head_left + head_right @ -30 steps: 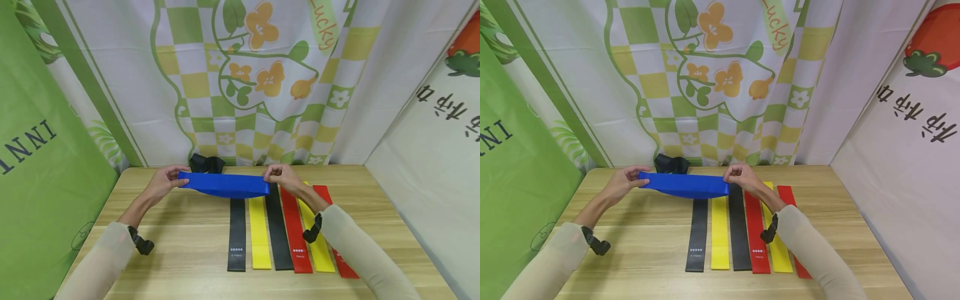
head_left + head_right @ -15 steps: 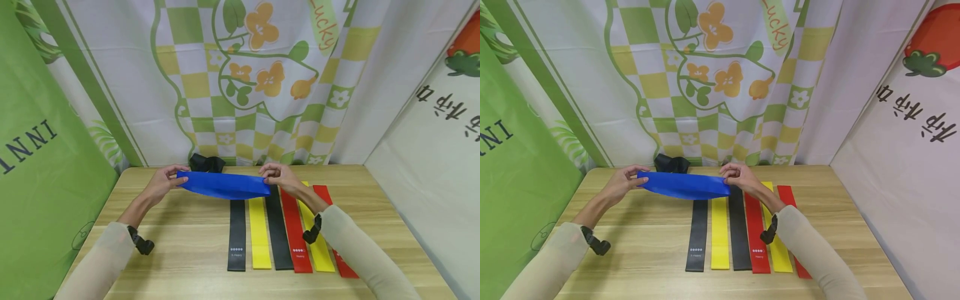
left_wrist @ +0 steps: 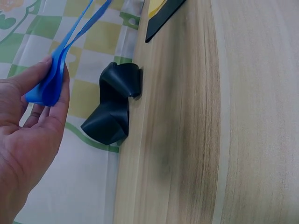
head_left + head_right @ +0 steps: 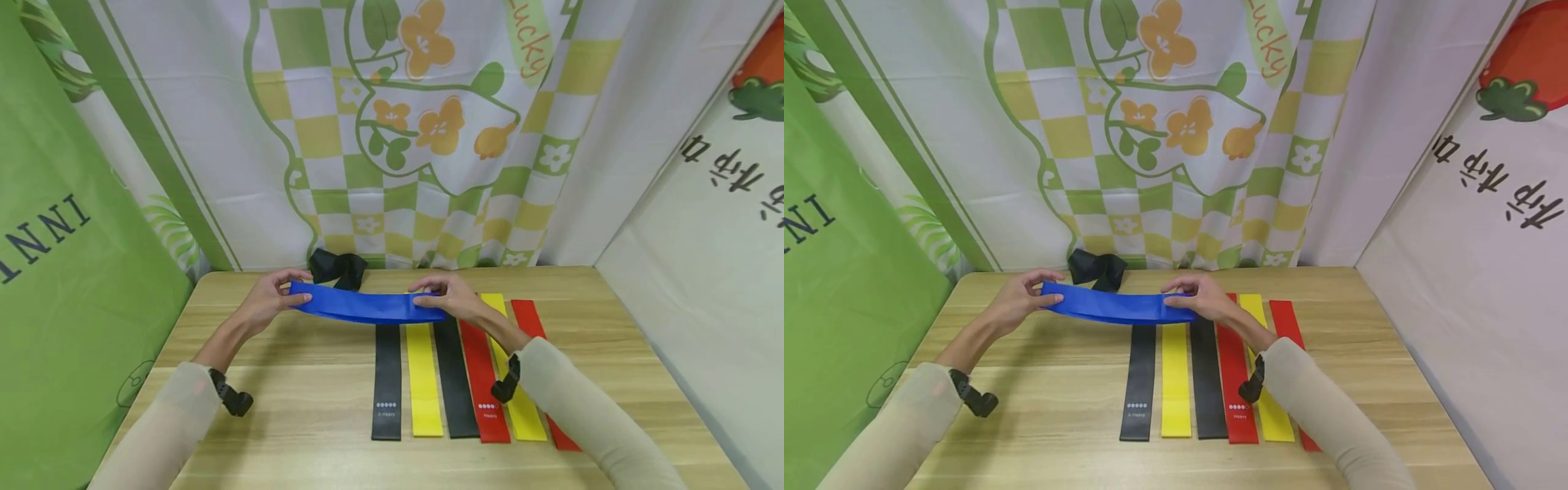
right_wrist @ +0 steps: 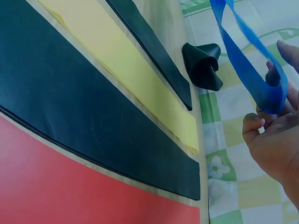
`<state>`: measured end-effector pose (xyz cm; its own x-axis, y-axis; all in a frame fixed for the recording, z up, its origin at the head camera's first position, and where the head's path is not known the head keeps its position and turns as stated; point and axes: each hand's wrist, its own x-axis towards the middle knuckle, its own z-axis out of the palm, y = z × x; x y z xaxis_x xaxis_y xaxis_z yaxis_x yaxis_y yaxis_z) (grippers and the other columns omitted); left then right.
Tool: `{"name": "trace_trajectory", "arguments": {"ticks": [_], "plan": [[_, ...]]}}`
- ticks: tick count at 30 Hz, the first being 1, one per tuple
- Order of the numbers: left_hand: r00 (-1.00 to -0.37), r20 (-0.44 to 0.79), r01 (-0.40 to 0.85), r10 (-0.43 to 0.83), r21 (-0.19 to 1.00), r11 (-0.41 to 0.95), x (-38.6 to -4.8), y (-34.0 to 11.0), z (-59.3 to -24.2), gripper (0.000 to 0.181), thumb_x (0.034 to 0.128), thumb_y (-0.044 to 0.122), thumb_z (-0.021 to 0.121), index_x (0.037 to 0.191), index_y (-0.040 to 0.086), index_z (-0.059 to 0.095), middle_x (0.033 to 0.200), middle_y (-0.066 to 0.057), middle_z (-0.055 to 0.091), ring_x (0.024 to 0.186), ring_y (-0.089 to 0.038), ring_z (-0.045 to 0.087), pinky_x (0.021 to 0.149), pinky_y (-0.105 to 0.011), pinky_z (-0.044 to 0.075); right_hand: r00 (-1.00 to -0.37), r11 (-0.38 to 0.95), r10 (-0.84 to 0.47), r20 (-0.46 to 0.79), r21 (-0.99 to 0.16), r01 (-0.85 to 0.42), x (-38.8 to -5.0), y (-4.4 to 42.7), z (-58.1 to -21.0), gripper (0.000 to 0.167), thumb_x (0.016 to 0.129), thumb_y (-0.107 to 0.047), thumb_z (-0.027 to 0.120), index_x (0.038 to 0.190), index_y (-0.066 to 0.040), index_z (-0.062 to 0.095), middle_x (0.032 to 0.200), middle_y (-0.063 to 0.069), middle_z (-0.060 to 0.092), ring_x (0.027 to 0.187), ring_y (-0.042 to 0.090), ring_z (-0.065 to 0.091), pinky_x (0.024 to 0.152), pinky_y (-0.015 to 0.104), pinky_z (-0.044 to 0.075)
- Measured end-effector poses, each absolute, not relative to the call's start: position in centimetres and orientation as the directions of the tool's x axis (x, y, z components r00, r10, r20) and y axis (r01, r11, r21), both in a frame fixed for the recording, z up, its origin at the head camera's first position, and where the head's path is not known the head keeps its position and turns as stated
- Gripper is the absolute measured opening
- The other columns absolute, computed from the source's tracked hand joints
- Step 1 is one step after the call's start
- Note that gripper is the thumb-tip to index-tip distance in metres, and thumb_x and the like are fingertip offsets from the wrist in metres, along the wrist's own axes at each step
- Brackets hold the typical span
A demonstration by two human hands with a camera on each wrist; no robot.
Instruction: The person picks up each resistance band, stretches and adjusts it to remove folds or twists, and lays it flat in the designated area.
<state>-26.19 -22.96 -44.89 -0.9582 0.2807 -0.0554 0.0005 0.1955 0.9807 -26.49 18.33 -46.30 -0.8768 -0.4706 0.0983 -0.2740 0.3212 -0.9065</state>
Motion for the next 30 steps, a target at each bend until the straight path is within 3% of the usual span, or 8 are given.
{"name": "trace_trajectory", "arguments": {"ticks": [5,10,12,18,24,30], "plan": [[-0.954,-0.066,-0.004,0.293,0.978,0.207,-26.21,-22.94,-45.11,0.043,0.0932,-0.002,0.079,0.133,-0.003,0.064,0.145,-0.026,0.052,0.101,-0.019,0.067,0.079,-0.025,0.061,-0.894,0.372,-0.442,0.078,-0.891,-0.262,-26.33,17.99,-46.52,0.027,0.096,-0.027,0.081,0.117,-0.011,0.081,0.09,0.007,0.061,0.084,0.026,0.055,0.072,0.03,0.038],[-0.948,-0.065,0.014,0.311,0.969,0.246,-26.18,-22.96,-45.2,0.049,0.0921,0.0,0.081,0.137,-0.002,0.062,0.144,-0.026,0.052,0.108,-0.025,0.065,0.079,-0.026,0.06,-0.903,0.381,-0.424,0.068,-0.891,-0.246,-26.23,17.77,-46.62,0.027,0.094,-0.029,0.082,0.115,-0.013,0.081,0.103,0.008,0.07,0.094,0.03,0.061,0.079,0.033,0.044],[-0.944,-0.066,0.022,0.323,0.965,0.262,-26.2,-22.99,-45.2,0.052,0.0912,0.002,0.082,0.139,-0.002,0.062,0.14,-0.025,0.053,0.107,-0.027,0.064,0.078,-0.025,0.059,-0.906,0.378,-0.419,0.059,-0.896,-0.234,-26.19,17.7,-46.62,0.025,0.094,-0.029,0.083,0.112,-0.011,0.082,0.106,0.008,0.072,0.096,0.03,0.062,0.081,0.034,0.045],[-0.931,-0.089,0.022,0.353,0.954,0.298,-26.24,-23.07,-45.34,0.055,0.0918,0.006,0.083,0.142,-0.003,0.062,0.136,-0.022,0.06,0.106,-0.027,0.063,0.081,-0.024,0.058,-0.913,0.36,-0.407,0.037,-0.912,-0.197,-25.96,17.61,-46.44,0.018,0.096,-0.024,0.081,0.099,-0.007,0.079,0.094,0.006,0.068,0.089,0.027,0.059,0.076,0.033,0.044],[-0.922,-0.129,-0.01,0.365,0.95,0.312,-26.14,-23.22,-45.47,0.052,0.0946,0.009,0.081,0.141,-0.005,0.062,0.139,-0.023,0.063,0.106,-0.023,0.062,0.083,-0.022,0.057,-0.894,0.265,-0.443,0.064,-0.943,-0.199,-25.81,17.77,-46.22,0.013,0.099,-0.012,0.075,0.099,0.0,0.074,0.087,0.005,0.06,0.079,0.021,0.053,0.07,0.027,0.044],[-0.916,-0.155,-0.029,0.369,0.945,0.327,-26.14,-23.25,-45.34,0.043,0.0956,0.011,0.08,0.135,-0.001,0.068,0.131,-0.017,0.067,0.102,-0.021,0.063,0.082,-0.024,0.058,-0.883,0.205,-0.461,0.082,-0.959,-0.196,-25.74,18.13,-45.77,0.012,0.1,-0.008,0.072,0.098,0.003,0.071,0.09,0.006,0.061,0.08,0.018,0.055,0.073,0.028,0.047]]}}
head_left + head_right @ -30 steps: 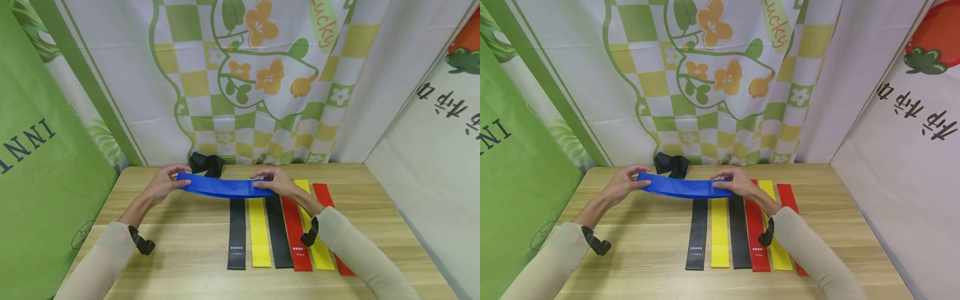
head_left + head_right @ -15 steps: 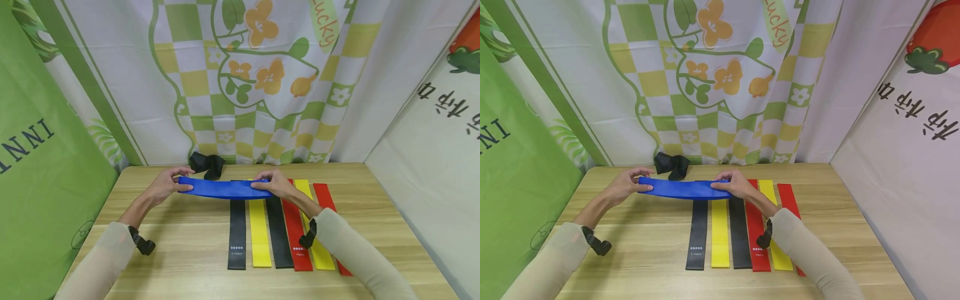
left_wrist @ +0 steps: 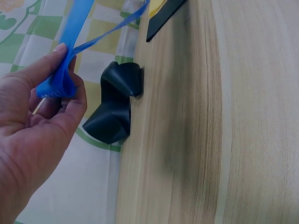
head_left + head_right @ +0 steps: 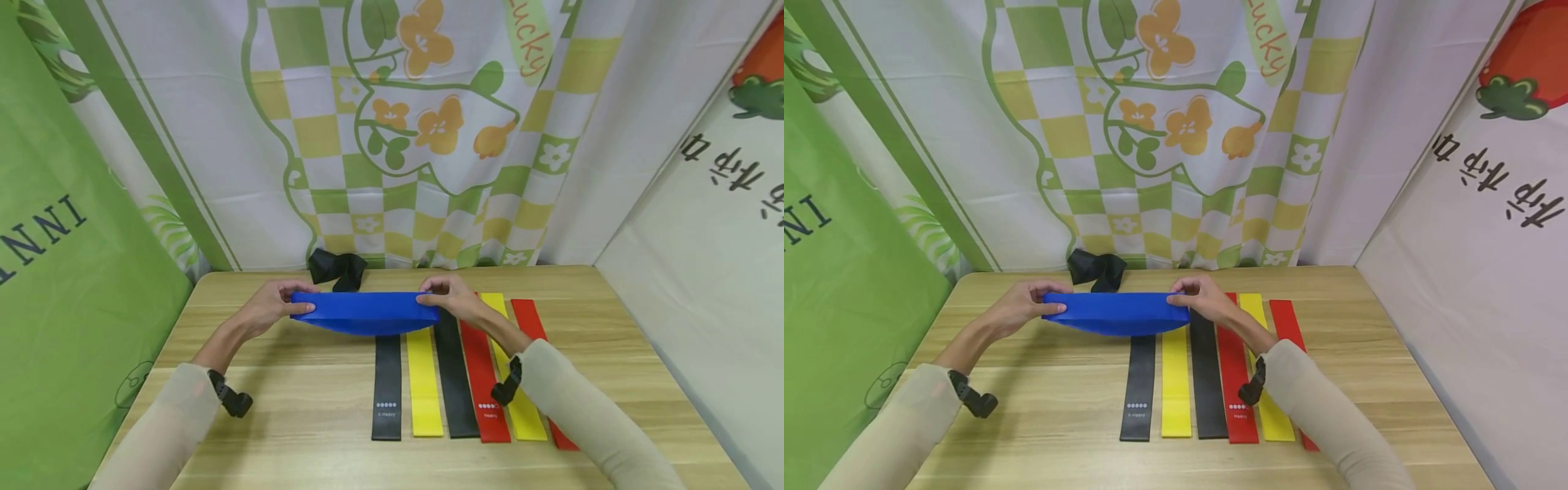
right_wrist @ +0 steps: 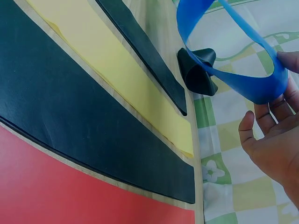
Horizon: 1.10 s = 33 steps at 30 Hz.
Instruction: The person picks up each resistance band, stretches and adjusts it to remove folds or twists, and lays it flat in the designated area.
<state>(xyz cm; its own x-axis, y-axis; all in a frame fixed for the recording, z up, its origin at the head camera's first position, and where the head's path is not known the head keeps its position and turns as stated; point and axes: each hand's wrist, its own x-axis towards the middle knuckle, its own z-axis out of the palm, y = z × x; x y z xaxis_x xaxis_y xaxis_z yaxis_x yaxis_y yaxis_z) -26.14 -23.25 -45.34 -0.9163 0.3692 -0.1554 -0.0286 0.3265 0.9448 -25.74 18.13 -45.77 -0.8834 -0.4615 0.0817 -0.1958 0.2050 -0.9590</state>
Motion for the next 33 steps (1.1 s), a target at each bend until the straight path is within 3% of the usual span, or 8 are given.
{"name": "trace_trajectory", "arguments": {"ticks": [6,12,16,19,25,33], "plan": [[-0.917,-0.178,-0.039,0.357,0.931,0.363,-26.1,-23.5,-45.3,0.044,0.0969,0.014,0.079,0.137,0.001,0.067,0.136,-0.019,0.064,0.104,-0.021,0.063,0.084,-0.024,0.056,-0.881,0.181,-0.462,0.103,-0.961,-0.208,-25.7,18.7,-45.5,0.012,0.099,-0.007,0.068,0.098,0.005,0.069,0.095,0.007,0.062,0.086,0.021,0.057,0.083,0.031,0.05],[-0.921,-0.159,-0.015,0.355,0.927,0.376,-26.0,-23.7,-45.5,0.042,0.0982,0.018,0.078,0.136,0.002,0.068,0.142,-0.018,0.06,0.109,-0.024,0.059,0.09,-0.028,0.053,-0.871,0.169,-0.465,0.159,-0.95,-0.263,-25.9,19.0,-45.5,0.011,0.1,-0.005,0.066,0.095,0.005,0.066,0.12,0.028,0.06,0.116,0.034,0.053,0.096,0.037,0.049],[-0.923,-0.167,-0.043,0.346,0.94,0.34,-26.1,-23.6,-45.6,0.038,0.0998,0.014,0.076,0.134,0.001,0.067,0.141,-0.019,0.058,0.109,-0.025,0.061,0.094,-0.037,0.056,-0.858,0.159,-0.477,0.192,-0.941,-0.299,-26.0,19.2,-45.4,0.011,0.101,-0.005,0.066,0.095,0.004,0.067,0.125,0.033,0.059,0.122,0.04,0.052,0.097,0.037,0.049],[-0.923,-0.182,-0.074,0.34,0.949,0.306,-26.0,-23.5,-45.5,0.036,0.1017,0.011,0.073,0.134,-0.001,0.065,0.14,-0.021,0.055,0.106,-0.027,0.062,0.092,-0.039,0.058,-0.857,0.162,-0.478,0.194,-0.939,-0.303,-26.0,19.2,-45.4,0.011,0.101,-0.005,0.065,0.096,0.005,0.067,0.125,0.032,0.06,0.114,0.036,0.057,0.091,0.035,0.054],[-0.921,-0.186,-0.095,0.343,0.959,0.266,-26.0,-23.2,-45.2,0.033,0.1015,0.004,0.07,0.133,-0.003,0.064,0.14,-0.024,0.054,0.107,-0.027,0.067,0.085,-0.031,0.061,-0.875,0.171,-0.455,0.168,-0.947,-0.27,-26.0,19.4,-45.4,0.011,0.102,-0.003,0.064,0.101,0.007,0.067,0.122,0.031,0.061,0.093,0.021,0.065,0.083,0.034,0.06],[-0.918,-0.169,-0.083,0.359,0.967,0.24,-26.0,-23.4,-45.3,0.045,0.0965,-0.001,0.075,0.138,-0.006,0.06,0.142,-0.023,0.049,0.103,-0.021,0.068,0.083,-0.028,0.062,-0.898,0.206,-0.417,0.141,-0.947,-0.245,-26.1,19.8,-45.5,0.01,0.101,-0.002,0.068,0.104,0.007,0.069,0.094,0.011,0.066,0.08,0.015,0.065,0.078,0.023,0.059]]}}
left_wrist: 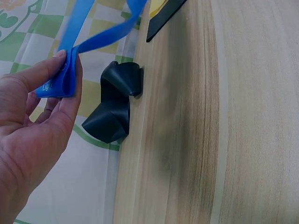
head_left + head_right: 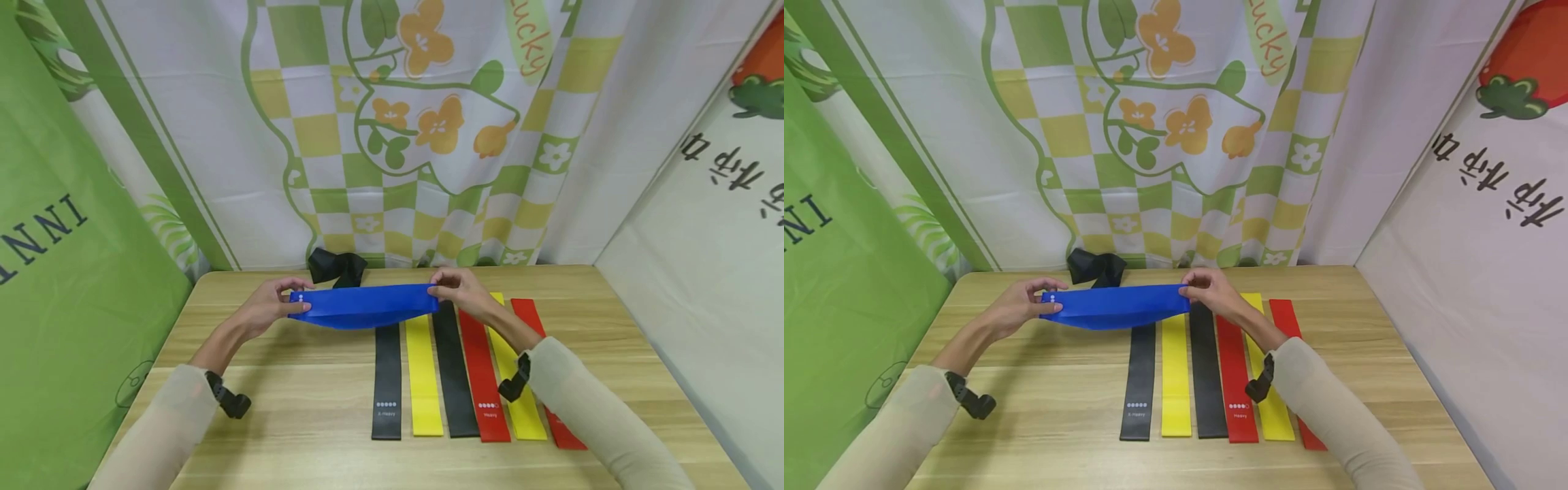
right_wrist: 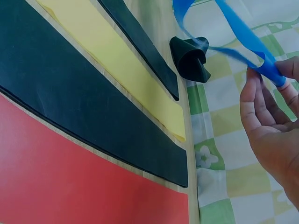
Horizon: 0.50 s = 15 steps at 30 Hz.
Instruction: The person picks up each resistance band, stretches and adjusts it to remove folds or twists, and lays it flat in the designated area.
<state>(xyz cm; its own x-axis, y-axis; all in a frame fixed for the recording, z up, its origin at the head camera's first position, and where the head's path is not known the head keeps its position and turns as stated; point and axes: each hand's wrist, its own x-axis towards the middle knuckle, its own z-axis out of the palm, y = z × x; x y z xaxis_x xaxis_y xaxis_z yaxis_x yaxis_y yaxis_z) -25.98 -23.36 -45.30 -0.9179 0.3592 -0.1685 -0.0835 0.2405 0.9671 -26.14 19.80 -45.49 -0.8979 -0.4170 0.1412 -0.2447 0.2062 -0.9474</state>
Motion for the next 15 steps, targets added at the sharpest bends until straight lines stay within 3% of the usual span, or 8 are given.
{"name": "trace_trajectory", "arguments": {"ticks": [6,11,15], "plan": [[-0.914,-0.156,-0.057,0.374,0.963,0.263,-25.86,-23.38,-45.24,0.049,0.0935,-0.001,0.079,0.139,-0.004,0.061,0.137,-0.023,0.046,0.099,-0.024,0.063,0.08,-0.025,0.059,-0.9,0.214,-0.423,0.103,-0.954,-0.209,-26.17,20.09,-45.39,0.011,0.101,-0.002,0.069,0.104,0.008,0.069,0.085,0.008,0.07,0.074,0.014,0.068,0.074,0.025,0.061],[-0.91,-0.184,-0.074,0.37,0.953,0.292,-25.86,-23.54,-45.3,0.05,0.0928,-0.002,0.079,0.14,-0.003,0.061,0.141,-0.024,0.048,0.107,-0.027,0.063,0.083,-0.025,0.059,-0.899,0.202,-0.431,0.08,-0.962,-0.182,-26.14,20.16,-45.33,0.01,0.098,0.002,0.069,0.104,0.01,0.067,0.083,0.008,0.072,0.072,0.014,0.07,0.071,0.026,0.063],[-0.903,-0.197,-0.09,0.383,0.956,0.281,-25.85,-23.65,-45.4,0.052,0.0928,-0.004,0.077,0.141,-0.005,0.059,0.144,-0.025,0.049,0.116,-0.028,0.064,0.086,-0.027,0.06,-0.893,0.192,-0.442,0.082,-0.964,-0.184,-26.2,20.28,-45.55,0.012,0.096,0.005,0.069,0.107,0.011,0.068,0.088,0.018,0.073,0.071,0.015,0.071,0.072,0.032,0.064]]}}
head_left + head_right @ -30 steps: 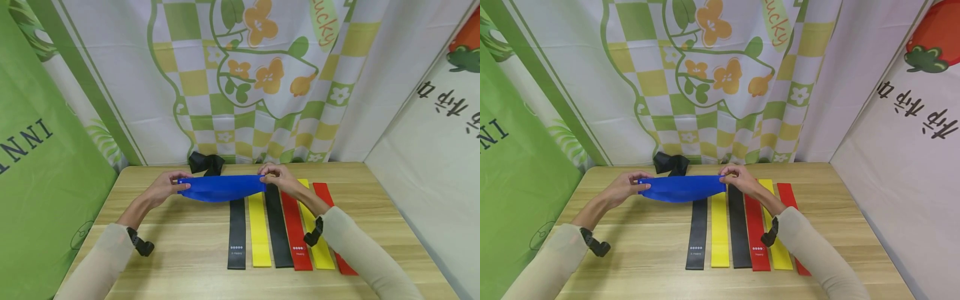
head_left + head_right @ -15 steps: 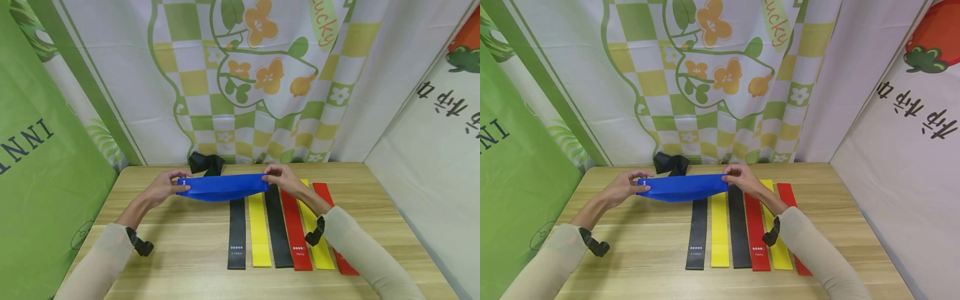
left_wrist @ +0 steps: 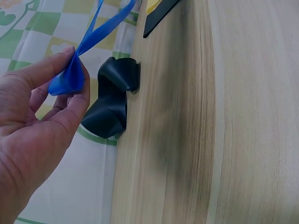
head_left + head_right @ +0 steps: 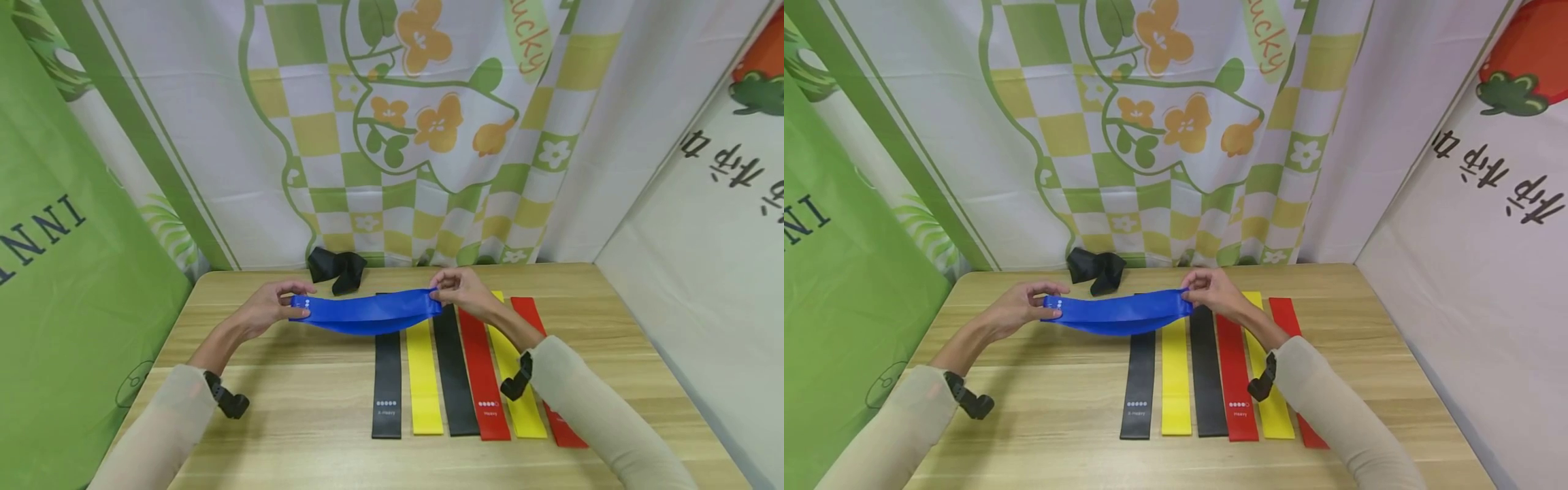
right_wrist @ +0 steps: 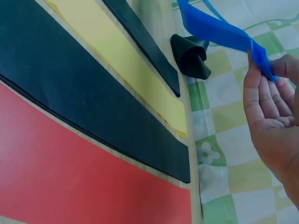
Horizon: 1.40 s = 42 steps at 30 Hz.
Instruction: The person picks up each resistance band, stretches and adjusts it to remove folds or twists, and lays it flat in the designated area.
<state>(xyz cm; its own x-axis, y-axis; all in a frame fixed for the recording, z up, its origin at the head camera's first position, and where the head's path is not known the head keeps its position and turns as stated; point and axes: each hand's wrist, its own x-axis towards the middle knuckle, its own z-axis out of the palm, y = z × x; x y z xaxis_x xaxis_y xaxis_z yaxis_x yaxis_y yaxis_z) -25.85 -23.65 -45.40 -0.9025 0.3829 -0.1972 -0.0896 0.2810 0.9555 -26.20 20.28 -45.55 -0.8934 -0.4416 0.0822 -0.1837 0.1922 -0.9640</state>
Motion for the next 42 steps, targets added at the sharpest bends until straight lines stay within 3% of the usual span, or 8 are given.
{"name": "trace_trajectory", "arguments": {"ticks": [6,10,14,17,22,28,33,42], "plan": [[-0.893,-0.195,-0.093,0.406,0.962,0.256,-25.9,-24.0,-45.6,0.048,0.0943,-0.006,0.074,0.139,-0.008,0.059,0.153,-0.027,0.045,0.129,-0.036,0.058,0.092,-0.029,0.059,-0.871,0.157,-0.48,0.104,-0.967,-0.202,-26.2,20.5,-45.8,0.026,0.098,0.009,0.065,0.122,0.017,0.063,0.104,0.037,0.066,0.077,0.016,0.071,0.071,0.028,0.064],[-0.894,-0.201,-0.097,0.4,0.96,0.264,-25.9,-24.3,-45.7,0.04,0.0949,-0.006,0.073,0.134,-0.007,0.062,0.149,-0.025,0.048,0.121,-0.034,0.06,0.096,-0.036,0.058,-0.856,0.186,-0.506,0.103,-0.957,-0.225,-25.9,20.7,-45.8,0.024,0.098,0.008,0.063,0.122,0.015,0.066,0.105,0.032,0.067,0.079,0.018,0.069,0.073,0.027,0.062],[-0.899,-0.203,-0.098,0.388,0.957,0.273,-26.0,-24.7,-45.9,0.036,0.095,-0.005,0.073,0.13,-0.005,0.064,0.137,-0.021,0.054,0.111,-0.028,0.062,0.102,-0.048,0.056,-0.85,0.238,-0.521,0.077,-0.943,-0.232,-25.3,20.9,-45.8,0.02,0.099,0.007,0.061,0.113,0.006,0.075,0.111,0.024,0.07,0.08,0.025,0.066,0.074,0.028,0.06],[-0.903,-0.191,-0.084,0.384,0.957,0.277,-26.1,-24.9,-46.1,0.036,0.0958,-0.003,0.074,0.13,-0.005,0.063,0.133,-0.02,0.056,0.111,-0.026,0.063,0.103,-0.05,0.055,-0.845,0.262,-0.532,0.053,-0.938,-0.225,-24.9,21.2,-46.1,0.024,0.098,0.008,0.059,0.109,0.002,0.079,0.116,0.021,0.071,0.083,0.03,0.065,0.075,0.03,0.059],[-0.917,-0.171,-0.061,0.36,0.953,0.298,-26.3,-25.1,-46.4,0.033,0.0979,0.001,0.073,0.129,-0.005,0.064,0.129,-0.016,0.061,0.114,-0.026,0.06,0.1,-0.042,0.056,-0.821,0.294,-0.571,0.013,-0.93,-0.219,-24.1,21.5,-46.7,0.032,0.096,0.011,0.054,0.109,-0.001,0.08,0.123,0.018,0.072,0.096,0.03,0.067,0.083,0.042,0.062],[-0.931,-0.172,-0.071,0.321,0.95,0.303,-26.3,-25.0,-46.3,0.024,0.1001,0.001,0.07,0.123,-0.006,0.071,0.119,-0.009,0.072,0.107,-0.021,0.067,0.096,-0.03,0.057,-0.801,0.309,-0.598,-0.034,-0.932,-0.191,-23.1,21.5,-47.5,0.032,0.095,0.011,0.055,0.11,-0.001,0.081,0.122,0.017,0.073,0.11,0.031,0.066,0.088,0.034,0.062],[-0.94,-0.183,-0.083,0.289,0.941,0.327,-26.4,-25.0,-46.3,0.027,0.0995,0.003,0.072,0.125,-0.004,0.074,0.13,-0.013,0.07,0.113,-0.021,0.068,0.095,-0.024,0.057,-0.786,0.301,-0.615,-0.063,-0.94,-0.16,-22.3,21.5,-48.3,0.028,0.096,0.009,0.059,0.113,0.002,0.079,0.125,0.02,0.072,0.115,0.032,0.065,0.092,0.031,0.061],[-0.943,-0.188,-0.107,0.275,0.953,0.284,-26.9,-24.8,-46.3,0.028,0.1058,0.008,0.065,0.129,-0.006,0.072,0.138,-0.02,0.066,0.103,-0.009,0.072,0.106,-0.04,0.056,-0.786,0.3,-0.604,-0.131,-0.951,-0.072,-20.6,20.4,-49.4,0.017,0.102,-0.001,0.065,0.111,0.0,0.08,0.12,0.017,0.073,0.104,0.027,0.071,0.088,0.034,0.064]]}}
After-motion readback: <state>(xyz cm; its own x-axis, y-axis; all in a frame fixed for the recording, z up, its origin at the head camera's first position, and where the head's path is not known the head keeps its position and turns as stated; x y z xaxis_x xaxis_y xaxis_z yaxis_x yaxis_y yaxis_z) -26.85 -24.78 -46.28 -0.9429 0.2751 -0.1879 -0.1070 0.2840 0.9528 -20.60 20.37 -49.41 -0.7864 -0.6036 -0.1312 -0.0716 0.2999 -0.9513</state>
